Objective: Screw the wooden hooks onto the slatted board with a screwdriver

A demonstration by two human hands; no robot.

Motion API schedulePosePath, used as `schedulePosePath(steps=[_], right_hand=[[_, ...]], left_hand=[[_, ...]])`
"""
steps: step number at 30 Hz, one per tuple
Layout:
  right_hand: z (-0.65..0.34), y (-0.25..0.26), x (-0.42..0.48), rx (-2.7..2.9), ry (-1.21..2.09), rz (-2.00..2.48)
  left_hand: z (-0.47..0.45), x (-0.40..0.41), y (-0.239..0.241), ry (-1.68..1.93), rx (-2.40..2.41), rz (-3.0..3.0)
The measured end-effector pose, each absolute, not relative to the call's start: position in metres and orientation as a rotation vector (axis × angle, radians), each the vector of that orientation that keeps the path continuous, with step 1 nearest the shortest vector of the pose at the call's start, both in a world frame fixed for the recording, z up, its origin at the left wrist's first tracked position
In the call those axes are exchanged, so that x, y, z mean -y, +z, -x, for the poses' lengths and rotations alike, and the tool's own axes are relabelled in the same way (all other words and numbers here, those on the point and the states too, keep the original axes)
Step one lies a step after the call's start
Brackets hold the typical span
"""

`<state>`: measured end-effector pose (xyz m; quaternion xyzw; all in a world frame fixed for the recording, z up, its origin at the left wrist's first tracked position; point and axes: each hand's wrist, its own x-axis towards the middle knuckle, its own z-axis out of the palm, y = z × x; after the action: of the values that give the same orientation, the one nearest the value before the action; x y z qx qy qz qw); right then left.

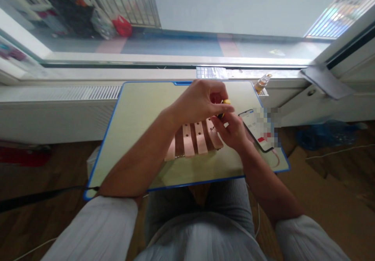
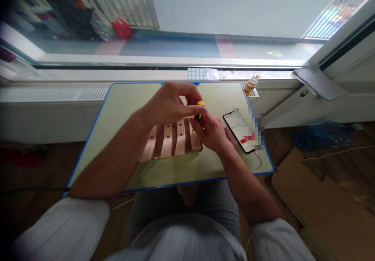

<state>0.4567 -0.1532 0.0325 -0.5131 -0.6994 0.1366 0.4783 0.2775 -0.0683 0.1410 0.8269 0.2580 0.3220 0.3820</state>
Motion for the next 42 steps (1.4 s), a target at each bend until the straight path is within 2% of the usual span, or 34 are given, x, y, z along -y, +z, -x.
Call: schedulePosePath(steps=[6, 23, 42], right_hand=[[-0.455, 0.022, 0.153, 1.688, 0.364, 1.356], [-0.452, 0.032, 0.156, 1.724, 0.385, 1.472], [-0.454, 0.029, 0.148, 1.778, 0.371, 1.386]], left_hand=[[-0.283, 0.067, 0.136, 0.794, -0.684, -2.107], [-0.285, 0.073, 0.131, 0.775, -0.636, -2.118], [-0.278, 0.068, 0.133, 0.826, -0.542, -2.214]])
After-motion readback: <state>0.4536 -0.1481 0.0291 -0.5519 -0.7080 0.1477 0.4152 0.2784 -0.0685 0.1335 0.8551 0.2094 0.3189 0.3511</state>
